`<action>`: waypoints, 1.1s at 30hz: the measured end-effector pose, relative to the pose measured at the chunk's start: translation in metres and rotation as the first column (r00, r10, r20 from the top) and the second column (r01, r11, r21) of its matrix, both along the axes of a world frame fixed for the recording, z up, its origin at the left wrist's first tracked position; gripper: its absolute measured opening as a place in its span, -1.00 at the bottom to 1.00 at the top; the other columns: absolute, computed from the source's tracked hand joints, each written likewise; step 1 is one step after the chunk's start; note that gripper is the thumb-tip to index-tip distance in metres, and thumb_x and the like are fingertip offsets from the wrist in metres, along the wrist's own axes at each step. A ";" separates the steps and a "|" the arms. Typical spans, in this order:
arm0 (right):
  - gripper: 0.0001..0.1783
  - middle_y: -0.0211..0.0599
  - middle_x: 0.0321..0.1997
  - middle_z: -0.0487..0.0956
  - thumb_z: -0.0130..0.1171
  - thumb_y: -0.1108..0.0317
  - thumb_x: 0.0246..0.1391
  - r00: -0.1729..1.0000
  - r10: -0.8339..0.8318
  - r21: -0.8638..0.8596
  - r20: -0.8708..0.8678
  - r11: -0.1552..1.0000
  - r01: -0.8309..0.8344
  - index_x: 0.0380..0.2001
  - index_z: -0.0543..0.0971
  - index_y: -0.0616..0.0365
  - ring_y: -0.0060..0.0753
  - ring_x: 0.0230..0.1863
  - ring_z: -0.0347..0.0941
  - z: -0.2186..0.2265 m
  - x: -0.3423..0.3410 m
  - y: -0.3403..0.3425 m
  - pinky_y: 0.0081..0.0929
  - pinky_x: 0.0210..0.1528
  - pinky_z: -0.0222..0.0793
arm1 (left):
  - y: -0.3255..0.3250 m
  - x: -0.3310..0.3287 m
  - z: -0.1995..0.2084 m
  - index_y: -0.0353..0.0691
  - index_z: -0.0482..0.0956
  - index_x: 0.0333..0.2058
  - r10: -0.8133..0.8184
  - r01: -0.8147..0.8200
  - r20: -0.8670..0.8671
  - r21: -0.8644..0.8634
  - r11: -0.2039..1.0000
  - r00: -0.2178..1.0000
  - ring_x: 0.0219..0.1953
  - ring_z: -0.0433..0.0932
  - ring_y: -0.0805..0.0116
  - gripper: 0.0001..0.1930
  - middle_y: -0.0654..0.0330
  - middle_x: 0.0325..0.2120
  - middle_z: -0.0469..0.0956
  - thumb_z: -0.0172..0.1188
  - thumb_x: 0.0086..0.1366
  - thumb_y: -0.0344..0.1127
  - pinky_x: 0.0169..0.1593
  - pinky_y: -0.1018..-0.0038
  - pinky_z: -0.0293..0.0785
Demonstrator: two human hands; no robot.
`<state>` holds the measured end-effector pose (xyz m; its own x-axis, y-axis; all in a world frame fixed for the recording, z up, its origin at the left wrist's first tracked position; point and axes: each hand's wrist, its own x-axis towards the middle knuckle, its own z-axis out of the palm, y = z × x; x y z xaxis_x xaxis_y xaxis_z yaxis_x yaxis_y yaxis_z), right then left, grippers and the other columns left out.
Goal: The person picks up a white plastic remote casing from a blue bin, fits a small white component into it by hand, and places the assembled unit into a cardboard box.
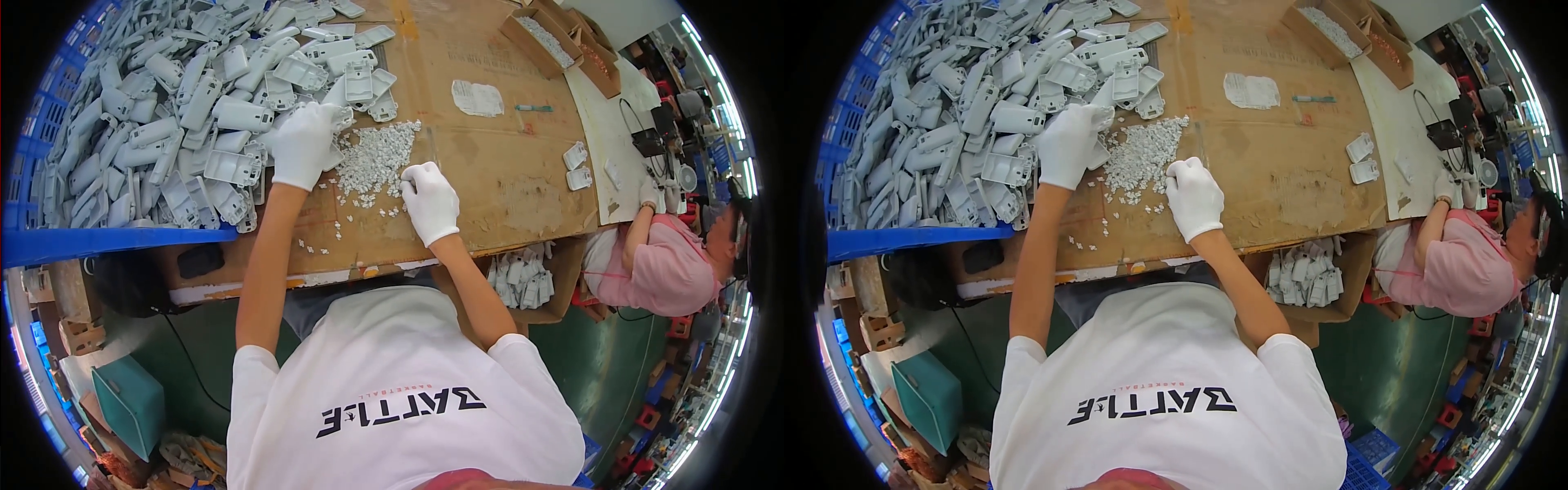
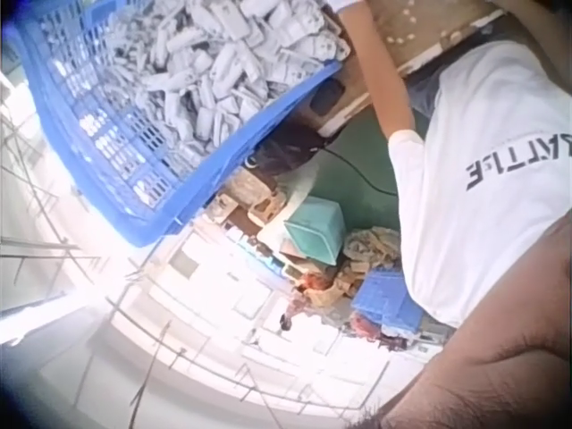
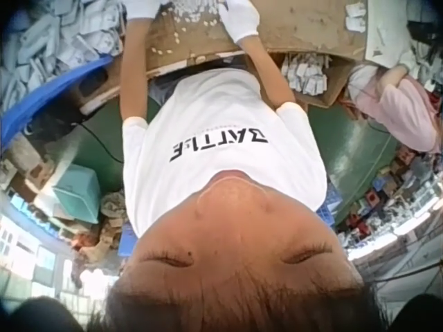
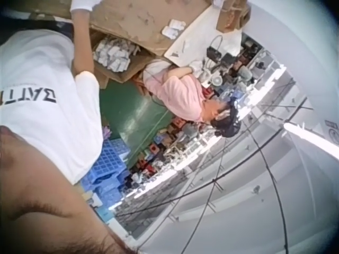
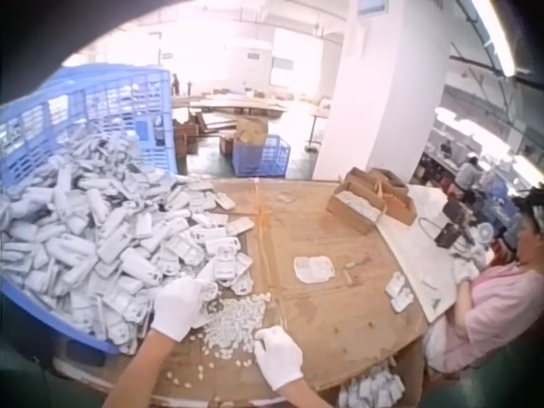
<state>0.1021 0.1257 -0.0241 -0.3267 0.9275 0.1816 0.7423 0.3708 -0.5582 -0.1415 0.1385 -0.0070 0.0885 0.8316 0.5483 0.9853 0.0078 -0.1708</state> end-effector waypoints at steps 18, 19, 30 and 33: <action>-0.86 -0.29 -0.29 0.62 0.22 0.64 0.17 0.611 -0.129 -0.333 -0.781 0.914 -0.233 -0.20 0.59 0.27 -0.55 -0.34 0.60 0.048 -0.006 -0.070 -0.58 -0.32 0.59 | -0.119 0.104 0.031 -0.27 0.43 -0.06 0.062 0.084 0.974 -0.082 0.993 0.219 -0.13 0.63 0.02 -0.74 0.04 -0.20 0.61 0.18 0.29 -0.52 -0.05 0.25 0.54; -0.84 -0.27 -0.30 0.61 0.23 0.65 0.15 0.641 -0.134 -0.330 -0.756 0.924 -0.196 -0.20 0.58 0.25 -0.52 -0.35 0.60 0.046 -0.007 -0.070 -0.57 -0.33 0.57 | -0.121 0.108 0.029 -0.22 0.39 0.02 0.090 0.027 0.965 -0.100 0.995 0.247 -0.14 0.64 -0.06 -0.66 -0.02 -0.13 0.61 0.18 0.28 -0.51 -0.10 0.20 0.55; -0.78 -0.29 -0.24 0.46 0.37 0.56 -0.07 0.916 0.178 0.163 -0.358 0.978 -0.127 -0.31 0.63 0.11 -0.24 -0.20 0.48 0.051 -0.023 -0.054 -0.36 -0.19 0.44 | -0.132 0.116 0.032 -0.16 0.38 0.21 0.177 0.011 0.942 -0.188 0.982 0.285 -0.33 0.71 0.14 -0.45 0.01 -0.19 0.67 0.22 0.23 -0.48 -0.24 0.33 0.59; -0.78 -0.32 -0.25 0.46 0.39 0.53 -0.05 0.869 0.048 -0.042 -0.492 0.996 -0.079 -0.29 0.62 0.13 -0.33 -0.25 0.50 0.061 -0.028 -0.056 -0.39 -0.21 0.47 | -0.135 0.111 0.031 -0.20 0.50 0.06 0.056 0.038 0.951 -0.071 0.997 0.305 -0.32 0.71 0.14 -0.60 0.02 -0.23 0.67 0.23 0.22 -0.46 -0.23 0.33 0.59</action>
<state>0.0738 0.0701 0.0373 -0.2682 0.9219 0.2797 0.3437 0.3628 -0.8662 -0.0304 0.0035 0.0238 -0.4630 0.8657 0.1906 0.4635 0.0532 0.8845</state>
